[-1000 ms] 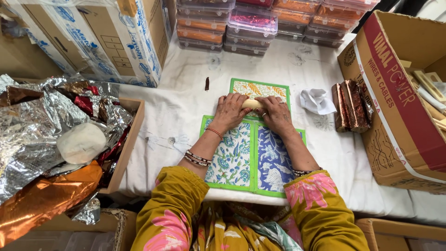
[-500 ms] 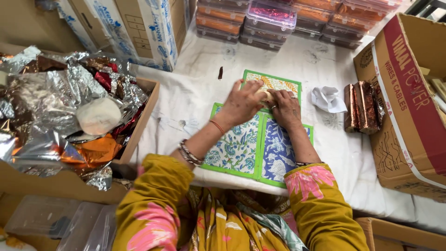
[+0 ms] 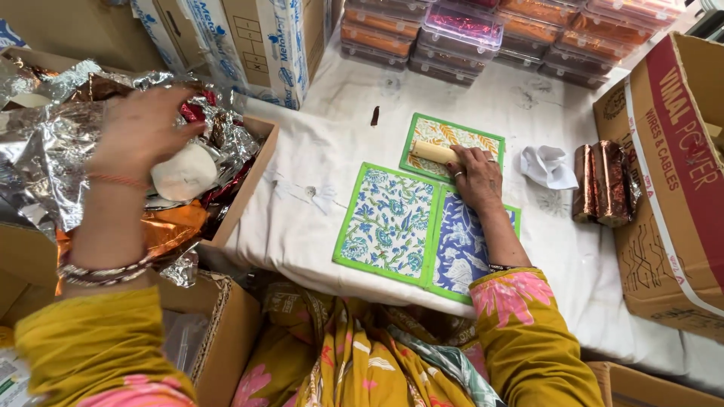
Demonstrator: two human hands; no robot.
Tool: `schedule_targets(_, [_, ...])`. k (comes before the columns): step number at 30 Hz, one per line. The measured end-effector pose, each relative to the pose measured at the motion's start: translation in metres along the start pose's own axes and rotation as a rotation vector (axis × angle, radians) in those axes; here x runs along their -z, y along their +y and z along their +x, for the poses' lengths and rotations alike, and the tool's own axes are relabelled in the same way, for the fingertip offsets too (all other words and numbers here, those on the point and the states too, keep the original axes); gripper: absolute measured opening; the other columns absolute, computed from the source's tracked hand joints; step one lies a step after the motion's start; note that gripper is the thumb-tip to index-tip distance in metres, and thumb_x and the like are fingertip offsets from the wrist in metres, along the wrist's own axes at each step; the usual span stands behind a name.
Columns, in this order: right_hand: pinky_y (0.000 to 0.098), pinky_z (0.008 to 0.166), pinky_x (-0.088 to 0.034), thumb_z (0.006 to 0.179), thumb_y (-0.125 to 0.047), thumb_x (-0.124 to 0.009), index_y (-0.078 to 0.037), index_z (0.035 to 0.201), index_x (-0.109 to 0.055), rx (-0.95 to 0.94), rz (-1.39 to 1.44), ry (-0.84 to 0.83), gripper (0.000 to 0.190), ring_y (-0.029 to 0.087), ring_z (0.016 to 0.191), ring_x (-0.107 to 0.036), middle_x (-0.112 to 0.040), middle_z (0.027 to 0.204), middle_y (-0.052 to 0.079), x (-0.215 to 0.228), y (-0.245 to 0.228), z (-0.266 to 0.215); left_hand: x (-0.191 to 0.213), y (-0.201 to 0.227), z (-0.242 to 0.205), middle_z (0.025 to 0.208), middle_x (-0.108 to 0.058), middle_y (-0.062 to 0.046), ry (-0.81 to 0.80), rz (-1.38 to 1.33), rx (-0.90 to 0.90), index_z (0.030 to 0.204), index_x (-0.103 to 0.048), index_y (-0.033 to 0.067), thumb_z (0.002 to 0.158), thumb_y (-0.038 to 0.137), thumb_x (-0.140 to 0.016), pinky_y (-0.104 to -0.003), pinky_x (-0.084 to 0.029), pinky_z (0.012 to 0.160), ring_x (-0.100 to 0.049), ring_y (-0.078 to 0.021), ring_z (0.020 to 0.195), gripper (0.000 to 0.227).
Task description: Wrapping wooden slats in decorative foil and arranging them on a patterned mat for assembly.
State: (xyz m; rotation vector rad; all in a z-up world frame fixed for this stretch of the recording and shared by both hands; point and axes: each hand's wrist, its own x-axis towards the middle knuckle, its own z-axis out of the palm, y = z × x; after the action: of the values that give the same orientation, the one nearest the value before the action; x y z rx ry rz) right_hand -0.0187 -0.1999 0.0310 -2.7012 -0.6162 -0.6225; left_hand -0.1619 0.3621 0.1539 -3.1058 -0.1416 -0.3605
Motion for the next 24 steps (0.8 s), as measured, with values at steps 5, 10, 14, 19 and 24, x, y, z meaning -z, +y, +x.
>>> schedule_targets(5, [0.0466, 0.095, -0.046, 0.099, -0.034, -0.066, -0.022, 0.136, -0.065, -0.030, -0.017, -0.027, 0.039, 0.029, 0.113, -0.060, -0.068, 0.117, 0.007, -0.001, 0.001, 0.000, -0.039, -0.067, -0.040, 0.139, -0.063, -0.017, -0.249, 0.109, 0.286, 0.148, -0.058, 0.0192, 0.095, 0.060, -0.063, -0.059, -0.044, 0.106, -0.056, -0.0361, 0.130, 0.066])
schedule_targets(10, [0.0465, 0.094, -0.046, 0.099, -0.035, -0.066, -0.022, 0.135, -0.065, -0.021, -0.018, -0.014, 0.039, 0.028, 0.113, -0.060, -0.068, 0.118, 0.007, -0.002, 0.001, 0.000, -0.068, -0.087, -0.060, 0.140, -0.065, -0.016, -0.184, 0.028, 0.333, 0.142, -0.065, 0.0217, 0.099, 0.051, -0.061, -0.059, -0.042, 0.109, -0.057, -0.0345, 0.132, 0.052])
schedule_targets(14, [0.0460, 0.094, -0.046, 0.098, -0.034, -0.067, -0.021, 0.135, -0.066, -0.009, 0.004, 0.004, 0.039, 0.029, 0.113, -0.060, -0.068, 0.118, 0.007, -0.002, 0.001, -0.001, -0.072, -0.089, -0.068, 0.142, -0.063, -0.014, 0.096, 0.144, 0.246, 0.135, -0.068, 0.0205, 0.093, 0.041, -0.070, -0.054, -0.038, 0.107, -0.054, -0.0310, 0.135, 0.047])
schedule_targets(19, [0.0458, 0.094, -0.047, 0.097, -0.035, -0.068, -0.020, 0.134, -0.067, -0.017, -0.008, 0.010, 0.040, 0.029, 0.112, -0.060, -0.069, 0.116, 0.007, 0.002, -0.003, -0.001, -0.087, -0.113, -0.061, 0.123, -0.070, -0.010, 0.220, 0.487, 0.376, 0.118, -0.073, 0.0107, 0.089, 0.025, -0.079, -0.045, -0.035, 0.103, -0.055, -0.0243, 0.121, 0.033])
schedule_targets(24, [0.0458, 0.093, -0.047, 0.097, -0.034, -0.068, -0.021, 0.134, -0.067, -0.024, -0.008, 0.000, 0.039, 0.029, 0.112, -0.061, -0.069, 0.116, 0.007, -0.001, 0.000, -0.001, -0.051, -0.085, -0.074, 0.121, -0.069, -0.012, 0.226, 0.497, 0.463, 0.116, -0.073, 0.0117, 0.091, 0.022, -0.079, -0.046, -0.034, 0.108, -0.055, -0.0260, 0.118, 0.028])
